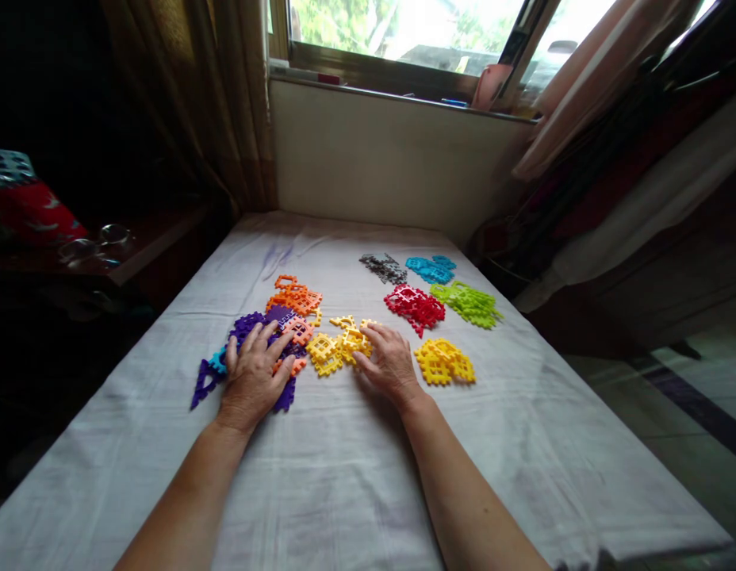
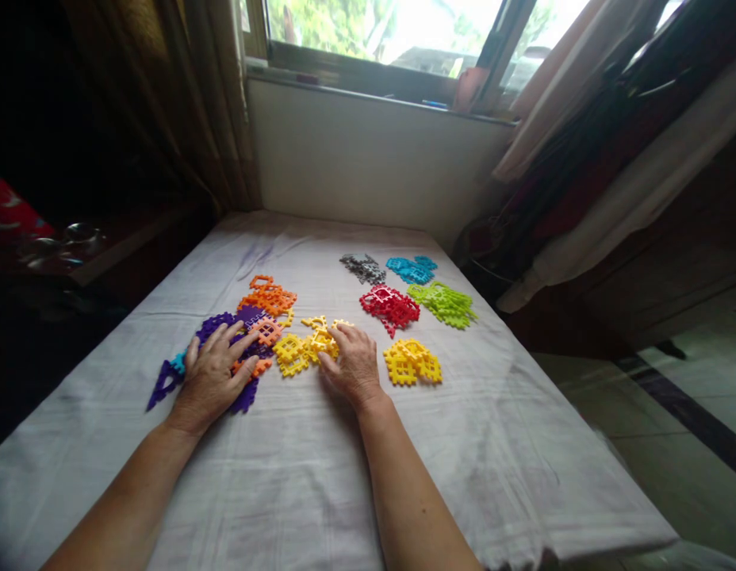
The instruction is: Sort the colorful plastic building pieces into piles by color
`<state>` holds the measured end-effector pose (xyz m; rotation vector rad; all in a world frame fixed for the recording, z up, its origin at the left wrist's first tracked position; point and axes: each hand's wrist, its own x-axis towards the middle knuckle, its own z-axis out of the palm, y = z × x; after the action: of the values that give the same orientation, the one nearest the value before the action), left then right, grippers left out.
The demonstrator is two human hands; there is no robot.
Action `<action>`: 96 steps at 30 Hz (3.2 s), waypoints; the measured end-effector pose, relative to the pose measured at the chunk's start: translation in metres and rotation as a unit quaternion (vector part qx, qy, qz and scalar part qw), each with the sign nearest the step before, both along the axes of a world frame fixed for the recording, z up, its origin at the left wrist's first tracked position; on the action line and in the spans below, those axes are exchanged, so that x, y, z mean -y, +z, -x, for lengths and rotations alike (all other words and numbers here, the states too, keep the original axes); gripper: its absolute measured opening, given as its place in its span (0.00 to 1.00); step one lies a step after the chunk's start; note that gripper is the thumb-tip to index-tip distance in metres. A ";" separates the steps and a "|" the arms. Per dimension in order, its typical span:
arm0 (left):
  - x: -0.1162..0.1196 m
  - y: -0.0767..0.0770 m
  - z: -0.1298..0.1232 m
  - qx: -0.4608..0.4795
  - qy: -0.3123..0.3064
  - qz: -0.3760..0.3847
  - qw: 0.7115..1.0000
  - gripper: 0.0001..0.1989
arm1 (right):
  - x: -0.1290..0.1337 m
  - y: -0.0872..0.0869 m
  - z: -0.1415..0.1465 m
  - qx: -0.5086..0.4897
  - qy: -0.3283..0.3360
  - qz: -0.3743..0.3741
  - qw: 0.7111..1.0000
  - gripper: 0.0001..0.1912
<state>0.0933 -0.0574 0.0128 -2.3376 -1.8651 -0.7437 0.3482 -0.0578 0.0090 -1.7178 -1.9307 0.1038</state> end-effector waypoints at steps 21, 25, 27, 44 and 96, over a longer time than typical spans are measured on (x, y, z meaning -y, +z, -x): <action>-0.002 0.000 0.004 -0.008 -0.024 0.013 1.000 0.18 | 0.017 0.028 -0.079 0.050 -0.223 0.125 0.965 0.21; -0.002 0.006 0.008 0.004 -0.012 0.003 1.000 0.16 | 0.018 0.023 -0.080 0.057 -0.216 0.129 0.966 0.20; -0.001 0.010 0.009 0.006 -0.004 0.001 1.000 0.15 | 0.016 0.021 -0.078 0.050 -0.202 0.088 0.974 0.19; 0.004 0.016 0.010 0.021 0.034 -0.023 0.999 0.13 | 0.018 0.021 0.008 0.061 0.031 0.066 0.995 0.18; -0.005 0.005 0.002 -0.034 0.081 0.051 0.995 0.20 | 0.008 0.013 -0.043 -0.011 -0.018 -0.025 0.999 0.13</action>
<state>0.0915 -0.0528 0.0177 -2.2025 -2.0792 -0.5581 0.3910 -0.0655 0.0224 -1.7107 -1.8704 0.0606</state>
